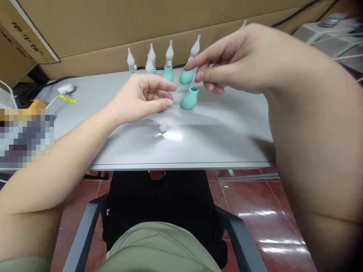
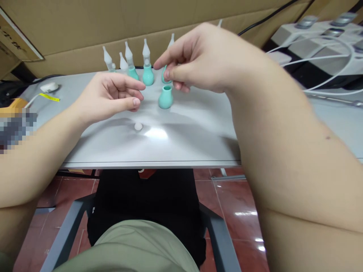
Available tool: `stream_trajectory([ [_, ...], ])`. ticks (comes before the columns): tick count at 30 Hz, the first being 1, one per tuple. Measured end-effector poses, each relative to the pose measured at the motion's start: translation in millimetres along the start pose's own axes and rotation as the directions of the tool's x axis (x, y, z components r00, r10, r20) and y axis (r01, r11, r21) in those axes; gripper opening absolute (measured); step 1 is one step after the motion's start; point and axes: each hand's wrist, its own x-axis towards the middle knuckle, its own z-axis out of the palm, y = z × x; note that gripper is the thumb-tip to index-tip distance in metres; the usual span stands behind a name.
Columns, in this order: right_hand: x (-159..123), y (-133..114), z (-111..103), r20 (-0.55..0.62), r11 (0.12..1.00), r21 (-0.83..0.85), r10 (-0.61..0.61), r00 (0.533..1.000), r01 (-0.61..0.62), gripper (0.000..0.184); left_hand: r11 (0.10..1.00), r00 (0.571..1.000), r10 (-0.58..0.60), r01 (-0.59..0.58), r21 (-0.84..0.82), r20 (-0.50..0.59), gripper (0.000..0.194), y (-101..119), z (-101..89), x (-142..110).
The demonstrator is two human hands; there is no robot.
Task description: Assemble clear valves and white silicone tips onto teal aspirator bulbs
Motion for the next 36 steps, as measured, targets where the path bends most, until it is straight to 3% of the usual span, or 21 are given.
stream_trajectory([
  [3, 4, 0, 1, -0.013, 0.973, -0.223, -0.061, 0.998, 0.056, 0.028, 1.0, 1.0, -0.016, 0.016, 0.019, -0.003, 0.029, 0, 1.1, 1],
  [5, 5, -5, 2, -0.007, 0.948, -0.319, -0.006, 1.0, 0.003, 0.022, 1.0, 1.0, -0.01, 0.01, 0.024, -0.001, 0.029, 1, 1.4, 1],
  [10, 9, -5, -3, 0.087, 0.882, -0.466, 0.133, 0.987, -0.077, 0.022, 0.998, 1.0, -0.011, 0.011, 0.064, -0.001, 0.028, 3, 0.2, 0],
  [14, 9, -3, -2, 0.147, 0.874, -0.485, 0.09, 0.985, -0.007, 0.012, 0.997, 1.0, 0.01, -0.01, 0.076, -0.001, 0.028, -4, -1.2, 3],
  [20, 2, -18, 23, 0.113, 0.992, -0.127, 0.014, 0.994, 0.001, 0.004, 0.957, 0.995, 0.097, -0.09, 0.276, -0.012, 0.028, -6, -1.3, 4],
  [23, 1, -19, 44, 0.079, 0.996, 0.058, -0.069, 0.994, 0.065, 0.015, 0.945, 0.997, 0.042, -0.062, 0.32, 0.067, 0.021, -1, -0.2, 3],
  [26, 2, -17, 59, 0.02, 0.98, 0.184, -0.079, 0.997, 0.074, 0.015, 0.951, 0.996, -0.027, -0.001, 0.309, 0.088, 0.022, 0, -0.2, 4],
  [28, 5, -16, 63, 0.005, 0.944, 0.329, 0.014, 1.0, -0.014, 0.018, 0.965, 0.997, -0.048, 0.032, 0.26, 0.058, 0.017, -1, -0.8, 6],
  [31, 11, -12, 64, 0.029, 0.811, 0.558, 0.195, 0.98, -0.178, 0.03, 0.974, 0.993, -0.115, 0.11, 0.196, 0.013, 0.015, -1, -1.4, 6],
  [33, 16, -7, 62, 0.033, 0.752, 0.63, 0.223, 0.974, -0.194, 0.036, 0.97, 0.985, -0.171, 0.166, 0.178, 0.013, 0.016, 1, -0.9, 4],
  [36, 18, -1, 59, 0.045, 0.732, 0.658, 0.197, 0.979, -0.177, 0.044, 0.969, 0.982, -0.185, 0.177, 0.173, 0.032, 0.013, 3, 0.3, 2],
])
